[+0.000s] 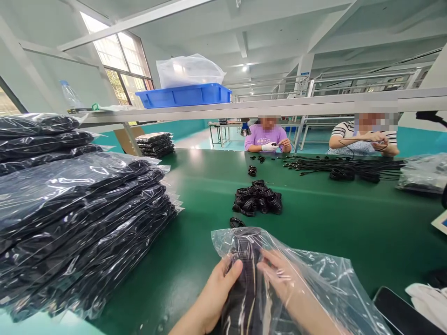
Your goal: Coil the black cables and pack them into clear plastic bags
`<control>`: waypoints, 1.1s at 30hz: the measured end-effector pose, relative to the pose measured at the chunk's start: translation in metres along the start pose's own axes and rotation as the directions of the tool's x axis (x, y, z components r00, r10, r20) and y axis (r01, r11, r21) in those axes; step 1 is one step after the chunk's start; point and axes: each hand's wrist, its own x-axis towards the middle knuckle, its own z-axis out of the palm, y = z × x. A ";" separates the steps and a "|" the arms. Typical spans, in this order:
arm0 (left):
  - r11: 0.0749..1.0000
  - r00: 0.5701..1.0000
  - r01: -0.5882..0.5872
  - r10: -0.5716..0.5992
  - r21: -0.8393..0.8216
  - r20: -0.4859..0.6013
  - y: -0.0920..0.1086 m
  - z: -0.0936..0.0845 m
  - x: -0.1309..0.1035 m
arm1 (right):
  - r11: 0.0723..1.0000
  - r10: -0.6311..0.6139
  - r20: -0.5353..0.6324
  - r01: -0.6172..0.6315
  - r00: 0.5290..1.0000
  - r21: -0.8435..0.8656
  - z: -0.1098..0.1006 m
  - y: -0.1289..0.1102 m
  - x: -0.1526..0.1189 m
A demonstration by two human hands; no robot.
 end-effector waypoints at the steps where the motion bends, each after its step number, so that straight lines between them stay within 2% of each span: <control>1: 1.000 0.999 -0.012 0.012 -0.003 -0.048 -0.001 0.002 0.001 | 1.000 0.003 -0.001 -0.003 1.000 0.006 -0.001 -0.004 0.000; 2: 1.000 0.997 -0.023 0.022 -0.005 -0.068 -0.003 0.003 0.002 | 0.999 0.020 0.006 -0.020 1.000 0.028 -0.002 -0.006 0.000; 5: 0.998 0.999 -0.043 0.042 -0.039 -0.035 -0.006 0.008 0.004 | 0.978 0.095 0.098 -0.112 0.991 0.178 0.000 -0.007 -0.001; 8: 0.996 0.998 -0.067 0.065 -0.060 -0.025 -0.008 0.012 0.003 | 0.948 0.106 0.153 -0.146 0.983 0.282 0.000 -0.004 -0.001; 13: 0.988 0.997 -0.045 0.035 -0.146 -0.070 -0.006 0.015 -0.001 | 0.957 0.181 0.111 -0.201 0.977 0.208 -0.008 -0.003 0.001; 16: 0.970 0.985 -0.032 -0.010 -0.240 -0.173 -0.005 0.015 -0.001 | 0.965 0.156 0.118 -0.177 0.981 0.191 -0.009 -0.007 0.000; 18: 0.971 0.977 -0.038 -0.013 -0.234 -0.213 -0.005 0.017 0.001 | 0.969 0.126 0.093 -0.143 0.988 0.203 -0.007 -0.011 -0.001; 22: 0.993 0.981 -0.002 -0.022 -0.122 -0.194 -0.008 0.021 0.003 | 0.958 0.077 0.056 -0.090 0.995 0.272 -0.004 -0.017 -0.002; 25: 0.998 0.989 0.053 -0.057 -0.035 -0.136 -0.003 0.011 -0.002 | 0.952 0.083 0.090 -0.105 0.992 0.286 -0.006 -0.019 -0.001; 27: 0.996 0.996 0.086 -0.086 0.008 -0.003 0.010 -0.005 -0.003 | 0.935 0.131 0.116 -0.162 0.985 0.315 -0.007 -0.019 -0.001; 29: 0.990 0.983 0.122 -0.131 0.073 0.130 0.029 -0.021 0.000 | 0.917 0.155 0.131 -0.192 0.979 0.350 -0.007 -0.020 0.000; 31: 0.959 0.968 0.153 -0.195 0.240 0.160 0.050 -0.030 0.012 | 0.913 0.133 0.153 -0.181 0.979 0.366 -0.005 -0.020 0.000; 33: 0.847 0.945 0.168 -0.284 0.504 0.162 0.065 -0.027 0.031 | 0.914 0.103 0.184 -0.166 0.977 0.371 -0.001 -0.019 0.000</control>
